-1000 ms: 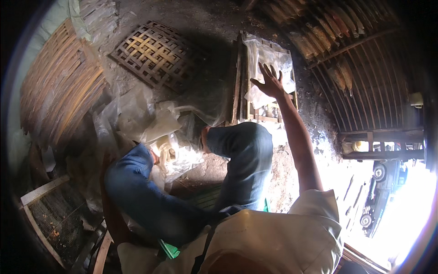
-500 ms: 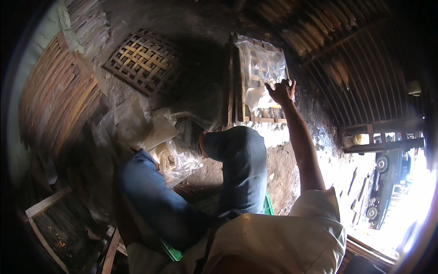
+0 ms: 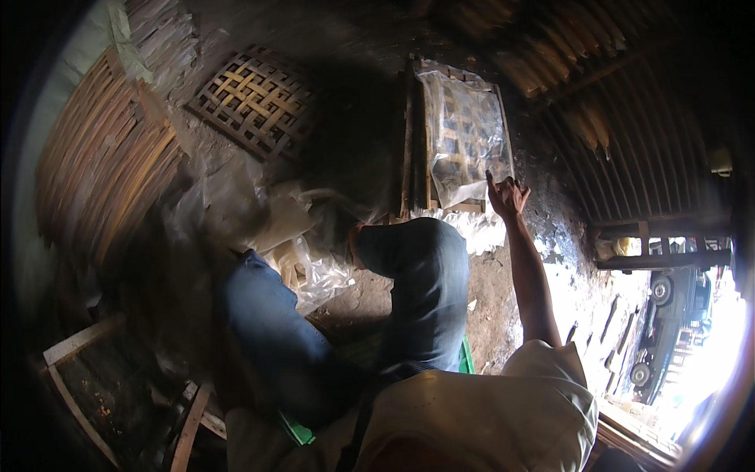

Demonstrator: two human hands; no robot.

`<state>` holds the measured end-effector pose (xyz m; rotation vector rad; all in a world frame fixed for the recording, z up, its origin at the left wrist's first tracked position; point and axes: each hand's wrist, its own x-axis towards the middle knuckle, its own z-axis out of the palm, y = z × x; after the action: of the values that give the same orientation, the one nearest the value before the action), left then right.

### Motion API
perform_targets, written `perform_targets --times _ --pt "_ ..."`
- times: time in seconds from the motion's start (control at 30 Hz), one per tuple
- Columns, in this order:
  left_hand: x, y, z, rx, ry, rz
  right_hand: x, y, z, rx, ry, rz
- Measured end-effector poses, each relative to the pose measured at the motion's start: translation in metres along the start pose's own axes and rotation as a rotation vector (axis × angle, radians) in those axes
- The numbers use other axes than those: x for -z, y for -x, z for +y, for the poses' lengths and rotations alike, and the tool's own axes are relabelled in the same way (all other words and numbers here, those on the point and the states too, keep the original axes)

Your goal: The person sits on the floor and repeatedly wraps wooden trays with clear plastic sheets. They pick up a tray, place a plastic sheet over it, smooth the sheet, and then place the wrapped tray on a stack. The person handles the trays and plastic sheets by hand.

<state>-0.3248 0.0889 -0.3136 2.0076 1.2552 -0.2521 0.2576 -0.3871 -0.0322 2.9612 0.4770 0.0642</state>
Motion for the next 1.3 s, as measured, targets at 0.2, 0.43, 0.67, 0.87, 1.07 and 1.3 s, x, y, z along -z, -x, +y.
perform_targets --times 0.2,0.43,0.67,0.87,1.07,1.3 --pt "-0.024 0.010 -0.008 -0.071 0.008 0.044 -0.016 0.008 0.000 0.122 0.121 0.073" --pt "-0.034 0.021 0.021 0.038 -0.048 0.033 -0.023 0.024 0.024 0.046 0.104 -0.039" --pt "-0.044 0.022 0.012 0.058 -0.102 -0.054 -0.033 0.041 0.027 0.088 0.085 0.036" --pt "-0.043 0.031 0.015 0.004 -0.012 -0.035 -0.051 0.052 0.057 0.292 -0.188 -0.005" --pt "-0.063 0.034 -0.031 -0.015 0.255 0.125 -0.050 0.069 0.054 0.152 0.205 0.038" --pt "0.071 -0.062 0.024 -0.471 0.120 -0.061 -0.025 0.051 0.006 0.074 -0.084 0.157"
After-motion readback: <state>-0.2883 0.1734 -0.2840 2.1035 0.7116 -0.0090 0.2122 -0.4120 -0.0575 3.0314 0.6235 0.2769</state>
